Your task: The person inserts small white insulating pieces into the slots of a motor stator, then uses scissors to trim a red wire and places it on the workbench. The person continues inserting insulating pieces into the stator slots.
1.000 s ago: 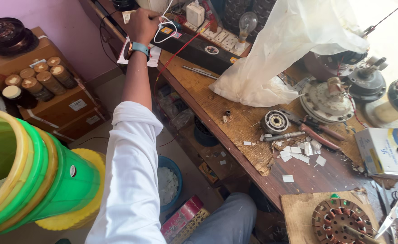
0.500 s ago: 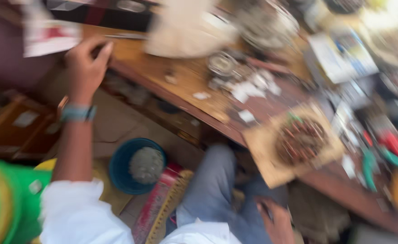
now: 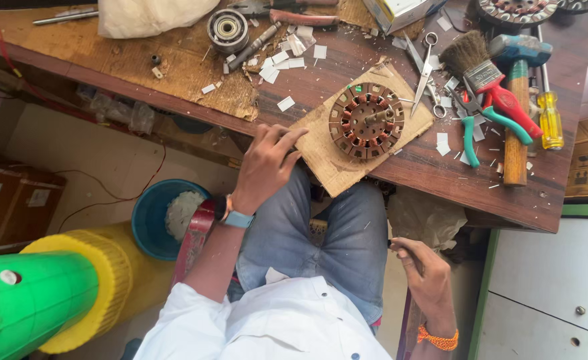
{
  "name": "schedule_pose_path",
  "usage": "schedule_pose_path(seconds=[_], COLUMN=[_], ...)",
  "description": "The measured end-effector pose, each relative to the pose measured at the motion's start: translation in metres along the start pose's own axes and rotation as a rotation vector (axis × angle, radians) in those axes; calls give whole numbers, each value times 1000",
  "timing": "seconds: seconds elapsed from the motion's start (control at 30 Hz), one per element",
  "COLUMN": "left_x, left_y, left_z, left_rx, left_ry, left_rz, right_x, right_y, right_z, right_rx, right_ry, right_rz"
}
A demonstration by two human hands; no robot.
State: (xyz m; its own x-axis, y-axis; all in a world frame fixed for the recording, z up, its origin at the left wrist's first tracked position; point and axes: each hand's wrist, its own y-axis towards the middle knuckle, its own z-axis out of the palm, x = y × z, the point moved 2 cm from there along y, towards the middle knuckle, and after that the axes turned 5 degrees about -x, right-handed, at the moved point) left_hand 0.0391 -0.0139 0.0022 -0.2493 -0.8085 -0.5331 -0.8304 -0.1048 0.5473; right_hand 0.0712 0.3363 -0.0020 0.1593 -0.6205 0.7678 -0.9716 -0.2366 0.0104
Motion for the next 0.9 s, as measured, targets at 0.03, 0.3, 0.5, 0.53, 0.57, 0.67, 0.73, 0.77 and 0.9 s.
schedule_pose_path(seconds=[0.03, 0.3, 0.5, 0.53, 0.57, 0.67, 0.73, 0.77, 0.9], left_x=[-1, -31, -40, -40, -39, -33, -29, -28, -29], left_y=[3, 20, 26, 26, 26, 30, 35, 37, 51], left_z=[6, 34, 45, 46, 46, 45, 43, 41, 34], left_rx=[24, 209, 69, 37, 7, -47, -29, -17, -8], left_ry=[16, -49, -96, -116, -124, -164, -219, -200, -142], left_rz=[7, 269, 362, 366, 352, 312, 285, 317, 446], right_x=[-4, -23, -24, -23, -20, -3, 15, 26, 75], right_y=[0, 2, 1, 2, 3, 16, 39, 52, 138], right_z=[-3, -9, -11, -11, -12, -15, -21, -26, -17], right_rx=[-19, -6, -12, -10, -10, -21, -39, -56, -175], right_ry=[-1, 77, 90, 86, 94, 87, 40, 51, 35], right_rz=[-25, -55, -46, -42, -48, -142, -292, -358, -479])
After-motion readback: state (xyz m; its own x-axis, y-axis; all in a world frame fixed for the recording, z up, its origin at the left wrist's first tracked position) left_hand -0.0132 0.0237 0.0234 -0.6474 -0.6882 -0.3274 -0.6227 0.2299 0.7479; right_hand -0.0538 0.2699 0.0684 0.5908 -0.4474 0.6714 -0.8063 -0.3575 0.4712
